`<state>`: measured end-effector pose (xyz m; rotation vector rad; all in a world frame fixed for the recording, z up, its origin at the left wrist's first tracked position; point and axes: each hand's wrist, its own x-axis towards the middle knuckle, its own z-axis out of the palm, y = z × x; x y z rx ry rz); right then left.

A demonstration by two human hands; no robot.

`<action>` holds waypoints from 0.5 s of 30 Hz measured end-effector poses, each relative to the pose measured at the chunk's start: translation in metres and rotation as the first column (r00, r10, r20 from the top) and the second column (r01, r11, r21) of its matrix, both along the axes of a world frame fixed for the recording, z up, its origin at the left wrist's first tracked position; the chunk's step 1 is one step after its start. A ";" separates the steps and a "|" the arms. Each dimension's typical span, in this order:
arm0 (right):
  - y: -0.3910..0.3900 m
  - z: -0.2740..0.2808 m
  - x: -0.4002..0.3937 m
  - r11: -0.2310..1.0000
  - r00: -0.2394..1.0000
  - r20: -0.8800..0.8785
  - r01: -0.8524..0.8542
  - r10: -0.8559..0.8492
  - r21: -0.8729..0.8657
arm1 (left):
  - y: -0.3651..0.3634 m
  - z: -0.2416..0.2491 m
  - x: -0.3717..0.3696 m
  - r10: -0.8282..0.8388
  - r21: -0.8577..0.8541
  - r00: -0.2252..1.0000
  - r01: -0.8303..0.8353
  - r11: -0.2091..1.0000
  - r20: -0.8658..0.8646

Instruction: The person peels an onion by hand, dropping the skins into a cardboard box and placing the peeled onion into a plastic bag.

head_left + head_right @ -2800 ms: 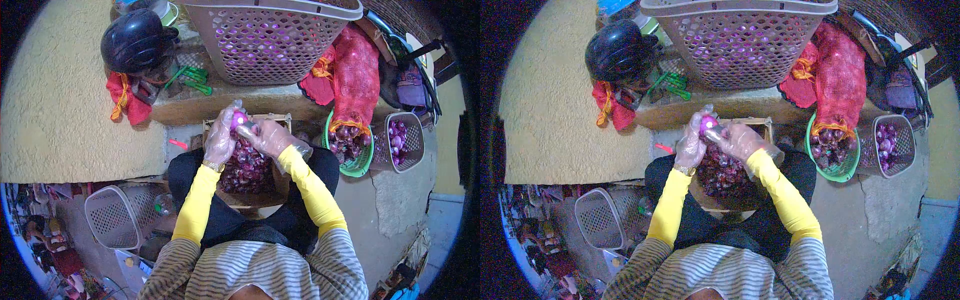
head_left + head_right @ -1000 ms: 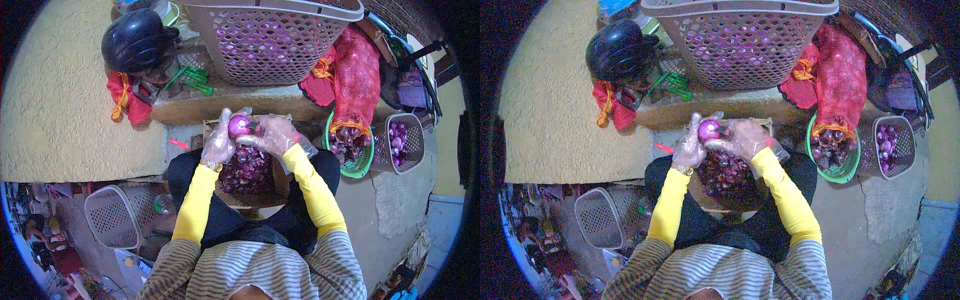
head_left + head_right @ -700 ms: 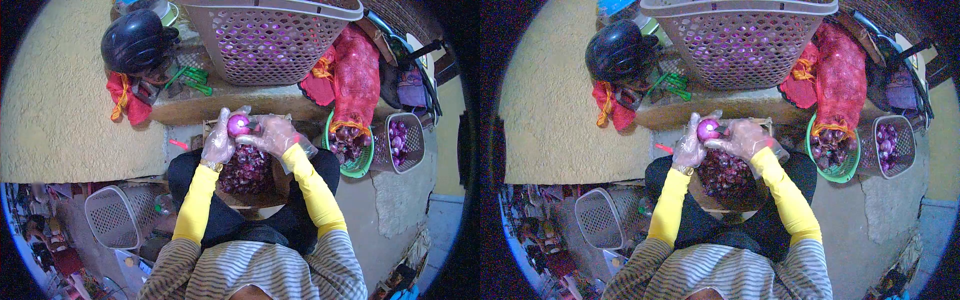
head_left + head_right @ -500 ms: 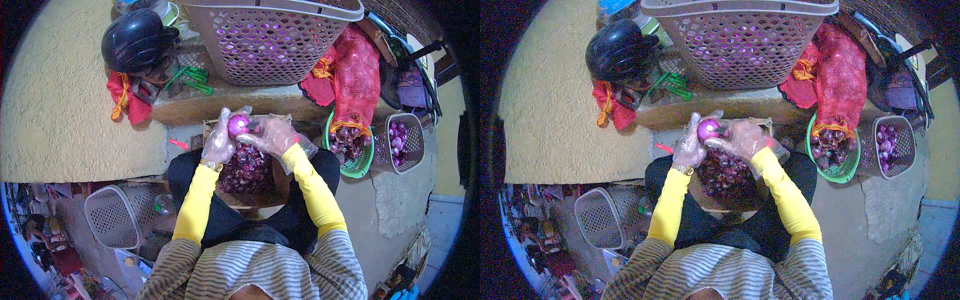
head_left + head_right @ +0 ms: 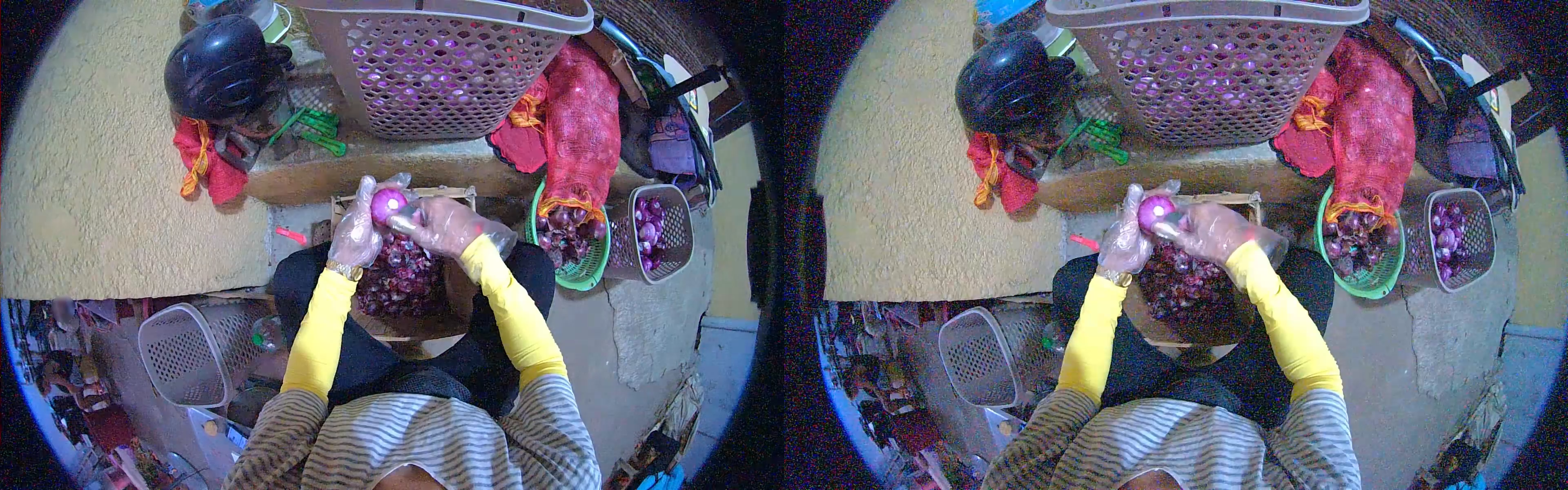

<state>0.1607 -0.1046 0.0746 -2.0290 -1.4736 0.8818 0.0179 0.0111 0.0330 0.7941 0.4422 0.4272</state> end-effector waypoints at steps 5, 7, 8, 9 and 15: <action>-0.005 0.018 0.000 0.998 1.000 0.017 0.022 -0.023 0.066 | 0.000 0.006 -0.001 0.015 0.055 0.999 -0.013 0.998 -0.033; -0.004 0.015 -0.001 0.997 0.998 -0.017 0.053 -0.052 0.047 | 0.000 0.006 -0.001 0.004 0.084 1.000 -0.003 0.996 -0.011; -0.004 0.011 -0.001 0.997 0.998 0.030 0.055 -0.057 0.061 | 0.000 0.005 -0.001 0.003 0.083 1.000 -0.002 0.997 -0.011; -0.003 0.008 -0.001 0.996 0.995 0.077 0.056 -0.062 0.074 | 0.000 0.005 -0.001 0.004 0.060 1.000 -0.003 0.998 -0.018; -0.002 0.012 0.001 0.999 0.996 0.088 0.019 -0.015 -0.045 | 0.001 0.003 0.000 0.015 0.017 1.000 -0.015 1.000 -0.012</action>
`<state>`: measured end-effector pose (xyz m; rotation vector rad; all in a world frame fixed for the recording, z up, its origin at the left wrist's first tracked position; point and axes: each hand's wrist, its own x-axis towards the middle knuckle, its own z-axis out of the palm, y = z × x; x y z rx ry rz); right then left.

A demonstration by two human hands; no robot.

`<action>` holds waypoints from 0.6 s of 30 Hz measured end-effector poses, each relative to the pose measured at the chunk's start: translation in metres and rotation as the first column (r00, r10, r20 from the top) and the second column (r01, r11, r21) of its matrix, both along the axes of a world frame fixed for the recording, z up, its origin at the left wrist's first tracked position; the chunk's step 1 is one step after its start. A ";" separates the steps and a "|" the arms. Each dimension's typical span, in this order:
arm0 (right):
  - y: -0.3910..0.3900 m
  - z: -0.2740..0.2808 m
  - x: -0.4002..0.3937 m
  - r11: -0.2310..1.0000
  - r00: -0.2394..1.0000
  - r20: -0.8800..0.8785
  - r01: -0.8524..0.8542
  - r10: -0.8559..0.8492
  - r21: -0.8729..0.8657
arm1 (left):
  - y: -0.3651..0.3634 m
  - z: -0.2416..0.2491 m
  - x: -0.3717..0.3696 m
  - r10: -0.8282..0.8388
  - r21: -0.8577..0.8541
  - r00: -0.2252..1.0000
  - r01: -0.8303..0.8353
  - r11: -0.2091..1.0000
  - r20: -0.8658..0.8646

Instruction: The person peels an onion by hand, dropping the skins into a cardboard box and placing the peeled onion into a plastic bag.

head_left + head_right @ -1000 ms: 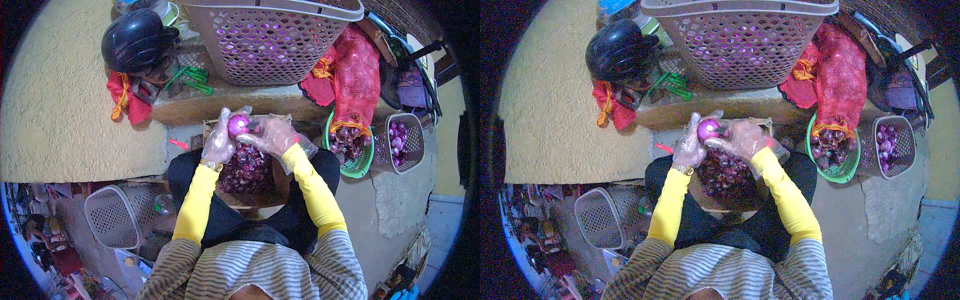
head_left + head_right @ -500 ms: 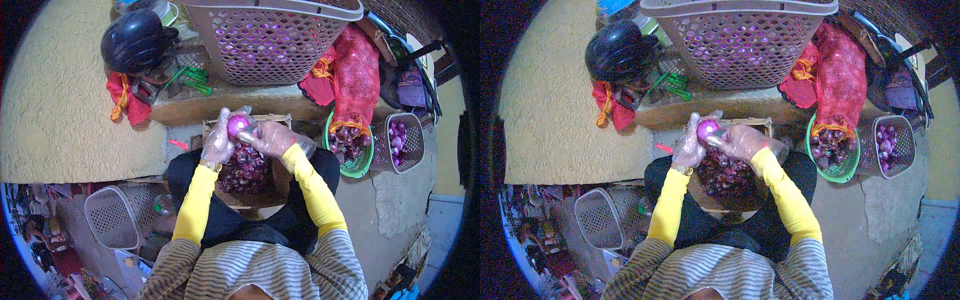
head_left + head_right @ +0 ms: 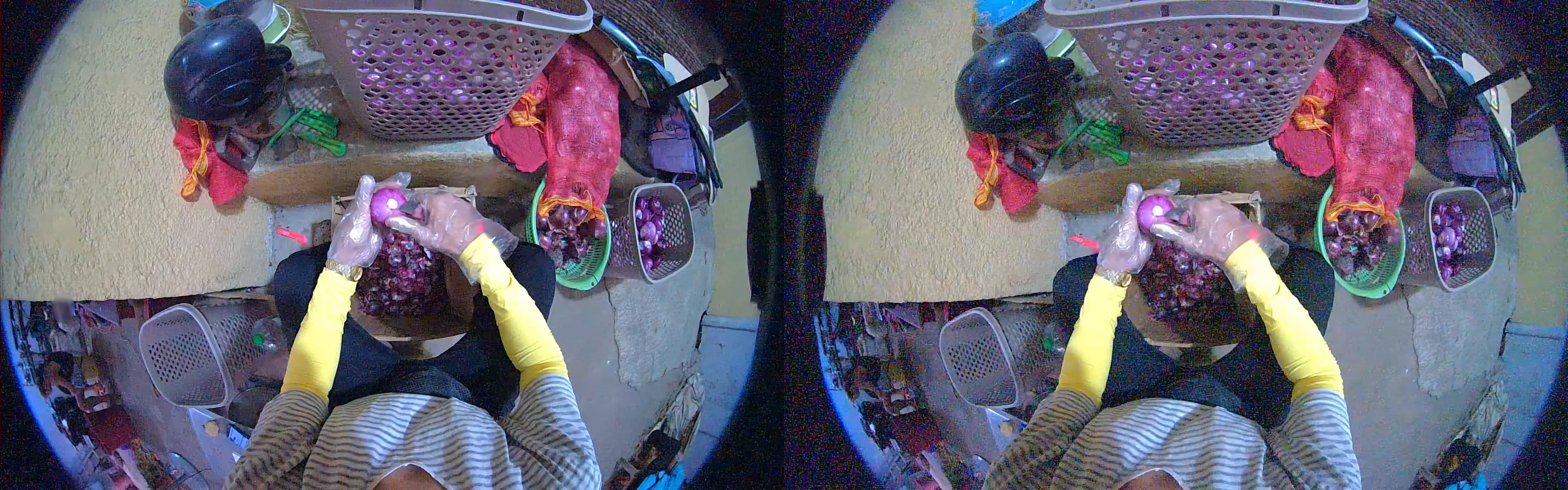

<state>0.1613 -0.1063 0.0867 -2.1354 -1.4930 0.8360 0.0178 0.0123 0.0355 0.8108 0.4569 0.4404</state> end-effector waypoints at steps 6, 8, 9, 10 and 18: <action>0.003 -0.023 0.001 0.995 0.997 -0.081 0.004 0.004 0.097 | 0.001 -0.004 -0.001 0.000 -0.005 1.000 0.000 1.000 0.012; 0.001 -0.018 0.000 0.997 0.993 -0.115 -0.002 0.011 0.082 | 0.001 -0.004 -0.001 -0.006 -0.017 1.000 0.006 1.000 0.014; 0.000 -0.014 0.000 0.998 0.989 -0.149 -0.009 0.019 0.066 | 0.002 -0.005 -0.002 -0.010 0.000 1.000 0.010 1.000 0.005; 0.000 -0.013 -0.001 0.998 0.989 -0.149 -0.009 0.019 0.066 | 0.003 -0.007 -0.002 -0.013 0.017 1.000 0.013 1.000 -0.005; 0.000 -0.019 -0.001 0.992 0.995 0.024 -0.094 0.093 0.081 | 0.000 -0.001 -0.001 0.015 -0.022 1.000 -0.016 1.000 -0.024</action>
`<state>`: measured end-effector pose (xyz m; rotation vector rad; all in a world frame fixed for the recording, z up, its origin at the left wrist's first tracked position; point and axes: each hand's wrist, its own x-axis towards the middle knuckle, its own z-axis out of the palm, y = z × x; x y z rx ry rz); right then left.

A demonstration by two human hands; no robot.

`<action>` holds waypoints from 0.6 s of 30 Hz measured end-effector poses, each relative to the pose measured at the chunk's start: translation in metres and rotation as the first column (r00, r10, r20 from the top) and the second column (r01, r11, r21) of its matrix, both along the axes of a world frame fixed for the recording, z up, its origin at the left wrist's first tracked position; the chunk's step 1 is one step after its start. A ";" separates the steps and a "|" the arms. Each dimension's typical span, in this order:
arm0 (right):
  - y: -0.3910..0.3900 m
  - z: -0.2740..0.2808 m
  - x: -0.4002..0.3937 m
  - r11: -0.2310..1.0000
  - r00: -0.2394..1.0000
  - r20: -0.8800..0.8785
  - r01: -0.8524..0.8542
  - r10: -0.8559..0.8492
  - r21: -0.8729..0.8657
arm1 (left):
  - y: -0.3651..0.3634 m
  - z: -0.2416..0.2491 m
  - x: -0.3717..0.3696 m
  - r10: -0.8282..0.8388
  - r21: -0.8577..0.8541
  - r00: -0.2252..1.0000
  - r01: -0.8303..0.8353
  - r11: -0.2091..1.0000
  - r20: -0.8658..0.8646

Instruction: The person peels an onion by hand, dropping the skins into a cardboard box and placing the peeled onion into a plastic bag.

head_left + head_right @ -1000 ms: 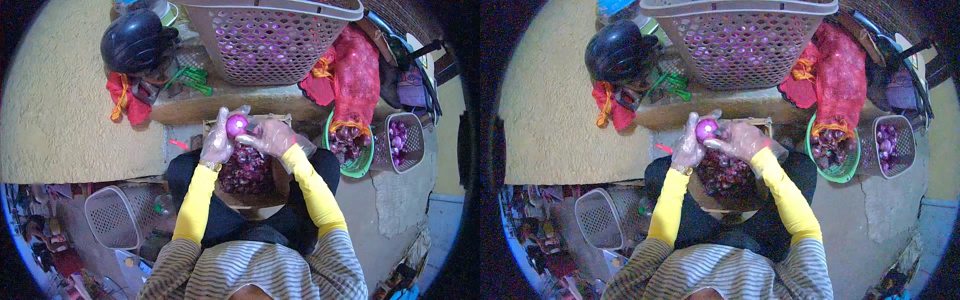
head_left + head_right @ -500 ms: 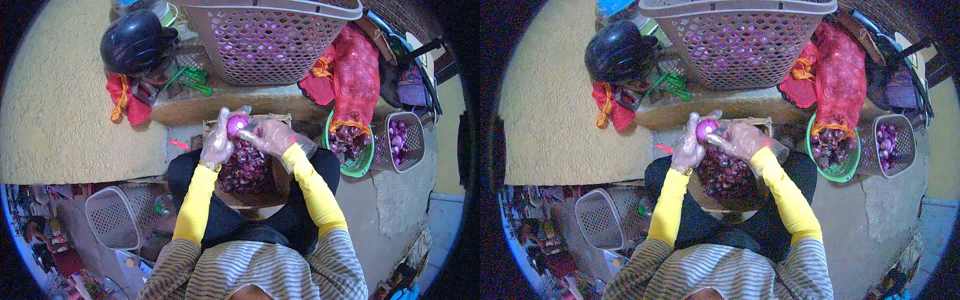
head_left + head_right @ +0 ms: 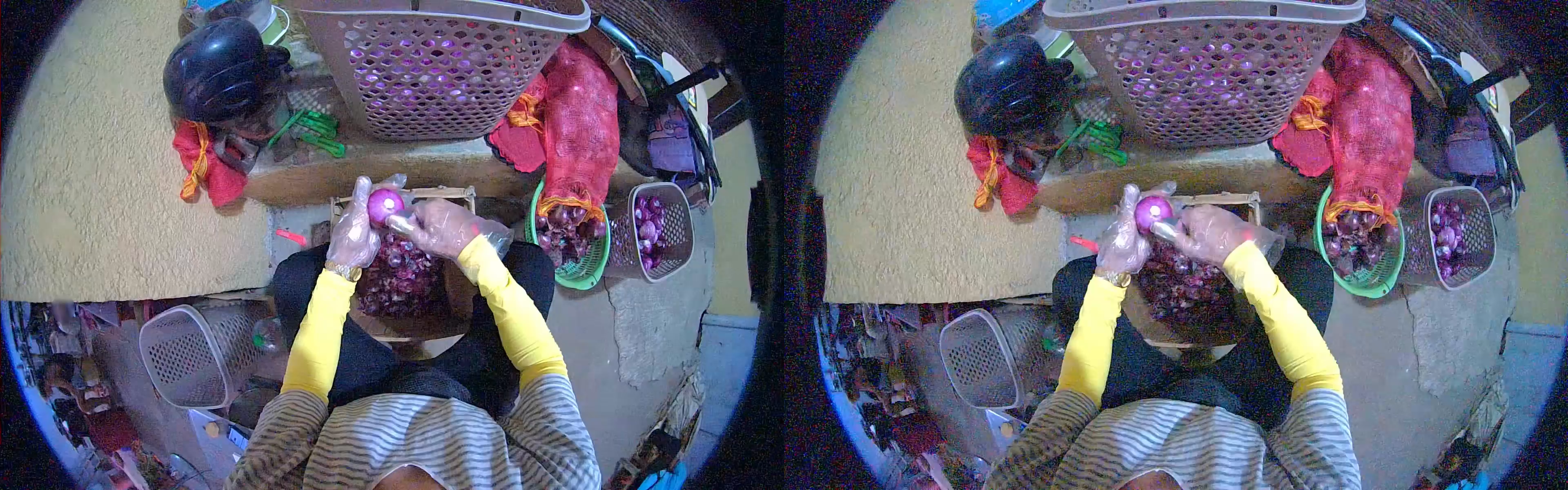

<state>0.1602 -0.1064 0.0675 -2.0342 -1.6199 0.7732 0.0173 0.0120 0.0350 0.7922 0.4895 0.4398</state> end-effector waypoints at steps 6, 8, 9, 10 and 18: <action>-0.004 -0.004 0.001 0.985 0.985 0.162 -0.085 0.060 0.151 | -0.001 0.004 -0.002 0.005 0.010 0.999 -0.005 1.000 -0.033; -0.004 -0.006 0.002 0.982 0.976 0.204 -0.113 0.082 0.149 | -0.001 0.002 -0.002 -0.001 0.029 0.999 0.003 1.000 -0.044; -0.004 -0.007 0.002 0.979 0.964 0.245 -0.142 0.103 0.145 | -0.003 0.007 -0.002 -0.011 0.019 0.999 0.012 1.000 -0.032; -0.005 -0.007 0.002 0.979 0.964 0.245 -0.142 0.103 0.146 | -0.004 0.010 -0.002 -0.021 0.010 1.000 0.021 1.000 -0.019; -0.007 0.020 0.003 0.977 0.987 0.115 0.090 -0.114 0.194 | -0.001 0.005 -0.001 0.060 -0.005 0.997 -0.060 0.998 -0.043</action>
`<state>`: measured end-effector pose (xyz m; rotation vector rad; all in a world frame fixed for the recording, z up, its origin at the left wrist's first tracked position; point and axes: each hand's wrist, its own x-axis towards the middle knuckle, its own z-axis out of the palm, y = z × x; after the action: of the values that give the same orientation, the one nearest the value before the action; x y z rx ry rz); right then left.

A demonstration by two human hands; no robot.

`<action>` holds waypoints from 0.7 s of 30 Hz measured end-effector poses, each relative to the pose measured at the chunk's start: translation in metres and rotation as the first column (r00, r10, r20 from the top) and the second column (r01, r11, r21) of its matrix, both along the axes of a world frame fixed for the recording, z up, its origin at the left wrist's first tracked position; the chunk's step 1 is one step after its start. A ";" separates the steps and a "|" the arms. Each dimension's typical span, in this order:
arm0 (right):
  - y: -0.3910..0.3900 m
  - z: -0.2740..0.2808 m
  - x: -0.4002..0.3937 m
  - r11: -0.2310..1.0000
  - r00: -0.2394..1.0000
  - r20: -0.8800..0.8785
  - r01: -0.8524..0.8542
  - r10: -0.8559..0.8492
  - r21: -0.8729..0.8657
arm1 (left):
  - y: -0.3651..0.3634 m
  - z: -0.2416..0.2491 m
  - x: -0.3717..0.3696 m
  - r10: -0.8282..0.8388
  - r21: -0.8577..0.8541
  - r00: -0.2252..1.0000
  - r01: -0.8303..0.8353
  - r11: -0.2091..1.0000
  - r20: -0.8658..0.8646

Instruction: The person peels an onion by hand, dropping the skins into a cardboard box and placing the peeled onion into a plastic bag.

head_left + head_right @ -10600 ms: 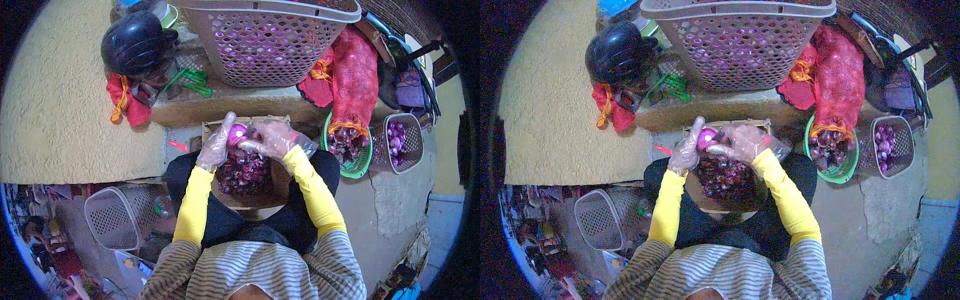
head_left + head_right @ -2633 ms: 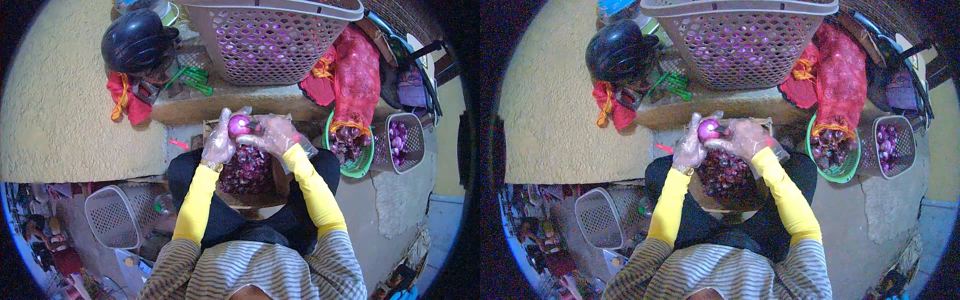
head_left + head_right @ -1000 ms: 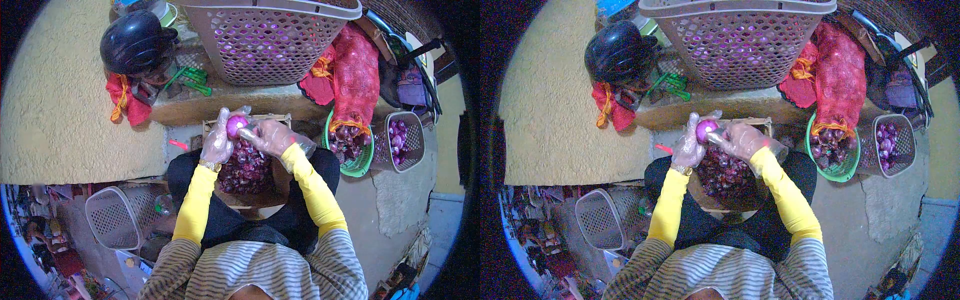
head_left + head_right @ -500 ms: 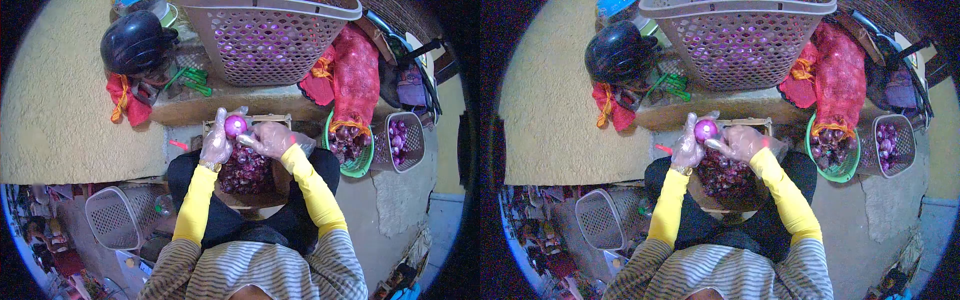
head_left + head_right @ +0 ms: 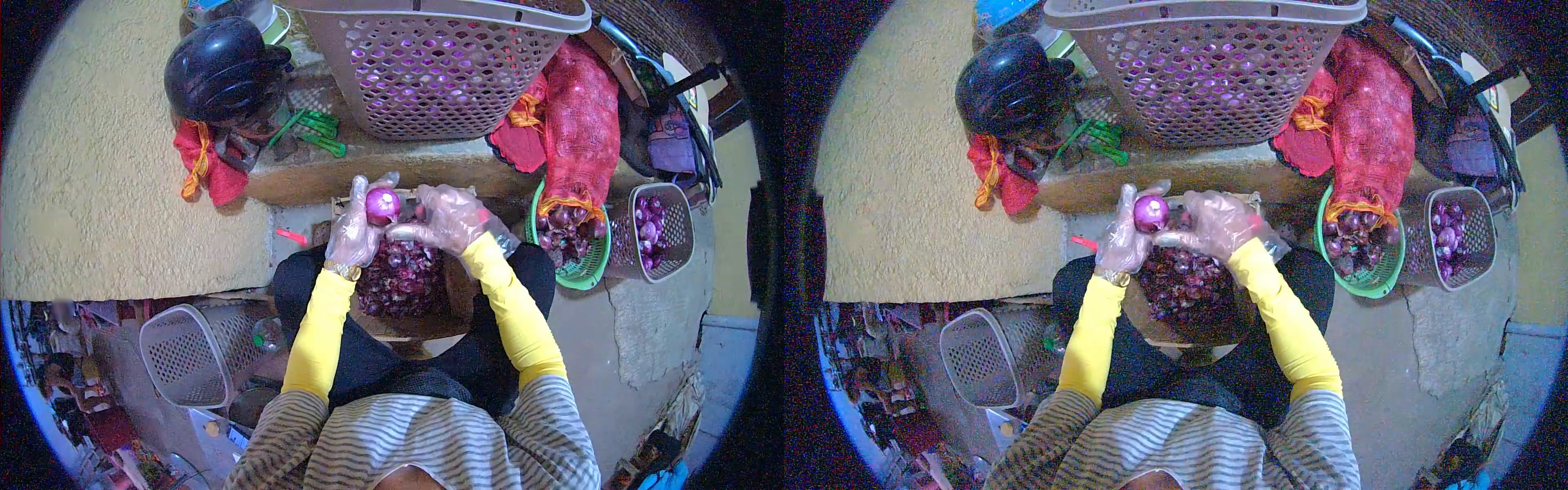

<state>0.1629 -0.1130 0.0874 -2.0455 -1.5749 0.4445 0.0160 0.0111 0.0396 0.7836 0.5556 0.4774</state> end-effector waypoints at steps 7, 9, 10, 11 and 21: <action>0.003 -0.011 -0.003 0.996 0.996 0.065 0.056 -0.060 0.071 | 0.002 -0.001 -0.002 -0.107 -0.094 0.992 0.113 0.989 0.062; 0.003 -0.011 -0.001 0.994 0.993 -0.040 0.108 -0.107 0.021 | 0.003 -0.006 -0.001 -0.078 -0.082 0.995 0.082 0.993 0.055; 0.003 -0.009 -0.001 0.994 0.993 -0.040 0.109 -0.108 0.021 | 0.003 -0.008 -0.001 -0.050 -0.072 0.998 0.053 0.996 0.047; 0.004 -0.006 0.001 0.995 0.994 -0.053 0.090 -0.093 -0.047 | 0.003 -0.010 -0.001 -0.050 -0.073 0.998 0.054 0.996 0.047; 0.006 -0.008 0.001 0.993 0.999 -0.045 0.018 -0.024 -0.116 | -0.002 0.009 0.000 -0.105 -0.067 0.992 0.110 0.992 0.074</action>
<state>0.1638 -0.1072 0.0793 -2.1199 -1.5312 0.5834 0.0156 0.0086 0.0488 0.7222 0.4599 0.3822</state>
